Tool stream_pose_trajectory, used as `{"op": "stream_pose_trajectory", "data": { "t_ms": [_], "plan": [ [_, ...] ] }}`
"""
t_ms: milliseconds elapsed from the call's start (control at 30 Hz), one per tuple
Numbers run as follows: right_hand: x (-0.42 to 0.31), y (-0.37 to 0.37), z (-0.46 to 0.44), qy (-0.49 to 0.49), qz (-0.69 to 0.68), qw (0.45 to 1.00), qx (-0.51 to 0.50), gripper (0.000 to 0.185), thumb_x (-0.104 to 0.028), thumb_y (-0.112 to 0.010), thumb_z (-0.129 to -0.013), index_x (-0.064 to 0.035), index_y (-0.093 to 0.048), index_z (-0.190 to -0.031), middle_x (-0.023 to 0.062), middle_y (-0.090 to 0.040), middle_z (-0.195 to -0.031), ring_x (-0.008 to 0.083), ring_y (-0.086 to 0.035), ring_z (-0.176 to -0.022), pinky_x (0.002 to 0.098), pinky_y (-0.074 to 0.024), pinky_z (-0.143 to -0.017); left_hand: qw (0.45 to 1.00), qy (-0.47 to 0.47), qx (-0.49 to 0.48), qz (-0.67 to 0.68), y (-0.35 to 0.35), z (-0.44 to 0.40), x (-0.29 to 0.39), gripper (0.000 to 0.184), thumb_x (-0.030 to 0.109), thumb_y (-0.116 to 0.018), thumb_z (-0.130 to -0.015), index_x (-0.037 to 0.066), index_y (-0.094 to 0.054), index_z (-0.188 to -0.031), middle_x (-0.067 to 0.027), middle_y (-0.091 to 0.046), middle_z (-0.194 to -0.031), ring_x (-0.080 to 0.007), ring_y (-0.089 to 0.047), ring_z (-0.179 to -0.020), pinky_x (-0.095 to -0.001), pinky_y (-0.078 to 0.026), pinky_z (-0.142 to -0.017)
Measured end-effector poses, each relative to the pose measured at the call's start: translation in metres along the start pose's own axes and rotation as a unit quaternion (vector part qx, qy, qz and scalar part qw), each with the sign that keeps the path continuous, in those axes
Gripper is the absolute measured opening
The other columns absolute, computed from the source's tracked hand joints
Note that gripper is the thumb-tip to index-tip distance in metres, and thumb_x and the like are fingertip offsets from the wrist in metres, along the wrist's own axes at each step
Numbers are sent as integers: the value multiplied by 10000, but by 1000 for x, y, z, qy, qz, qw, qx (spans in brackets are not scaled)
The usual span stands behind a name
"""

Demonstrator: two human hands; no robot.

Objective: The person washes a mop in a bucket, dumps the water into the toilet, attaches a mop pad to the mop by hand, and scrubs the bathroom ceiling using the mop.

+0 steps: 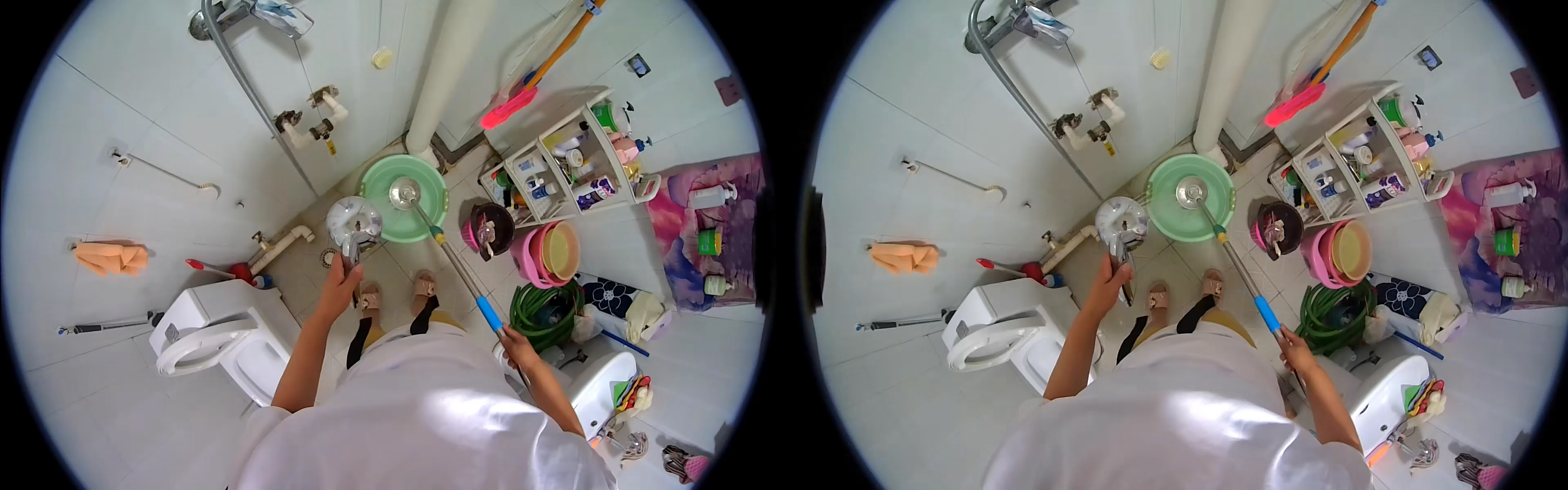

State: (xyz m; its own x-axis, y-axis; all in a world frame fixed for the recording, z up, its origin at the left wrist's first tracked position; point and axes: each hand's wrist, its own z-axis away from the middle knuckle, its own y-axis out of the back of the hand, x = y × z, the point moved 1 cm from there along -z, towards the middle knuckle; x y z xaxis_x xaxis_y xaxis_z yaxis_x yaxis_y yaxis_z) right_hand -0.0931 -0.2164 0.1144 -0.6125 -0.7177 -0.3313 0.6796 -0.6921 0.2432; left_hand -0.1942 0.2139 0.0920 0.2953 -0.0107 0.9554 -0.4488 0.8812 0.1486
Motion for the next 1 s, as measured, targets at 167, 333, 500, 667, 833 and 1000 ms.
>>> {"op": "stream_pose_trajectory", "data": {
  "t_ms": [167,333,500,667,833,1000],
  "plan": [
    [42,-19,-103,155,290,939,101,445,-284,-466,-913,-235,-401,-1351,26,-475,-633,94,-418,-443,264,-375,-383,1000,26,9,-6,-3,1,9,210,199,-540,-884,38,-406,-876,-44,-487,-739,-116,-445,-662,-268,-385,-613],
    [-63,-47,-92,39,39,998,-22,435,-279,-437,-922,-194,-396,-1347,37,-481,-635,98,-441,-454,263,-368,-364,1000,17,-23,-1,-8,2,8,205,193,-544,-882,38,-409,-882,-39,-492,-740,-109,-448,-663,-264,-386,-611],
    [-2,-3,-22,54,-10,998,-31,492,-315,-462,-917,-194,-346,-1379,28,-470,-591,104,-420,-414,248,-353,-362,1000,-5,-1,25,0,2,12,205,189,-540,-884,46,-395,-859,-37,-485,-737,-113,-442,-658,-266,-384,-604],
    [67,-11,-82,249,278,921,114,474,-250,-466,-910,-211,-365,-1371,43,-486,-628,104,-442,-462,254,-380,-385,1000,18,14,-3,0,5,15,216,200,-542,-879,42,-398,-846,-41,-478,-733,-121,-450,-654,-272,-385,-603],
    [-20,-42,-105,117,207,968,82,463,-193,-454,-908,-173,-374,-1363,25,-458,-637,96,-430,-477,259,-382,-387,999,32,-14,-35,-5,4,5,227,206,-546,-871,34,-403,-835,-47,-478,-731,-130,-454,-650,-279,-385,-605],
    [-9,8,-17,63,4,998,-23,455,-196,-458,-916,-152,-374,-1361,-12,-440,-669,86,-396,-458,240,-356,-373,1000,-15,-8,-7,-7,4,4,229,203,-540,-876,33,-389,-849,-44,-463,-715,-134,-437,-658,-289,-384,-605]
  ]
}}
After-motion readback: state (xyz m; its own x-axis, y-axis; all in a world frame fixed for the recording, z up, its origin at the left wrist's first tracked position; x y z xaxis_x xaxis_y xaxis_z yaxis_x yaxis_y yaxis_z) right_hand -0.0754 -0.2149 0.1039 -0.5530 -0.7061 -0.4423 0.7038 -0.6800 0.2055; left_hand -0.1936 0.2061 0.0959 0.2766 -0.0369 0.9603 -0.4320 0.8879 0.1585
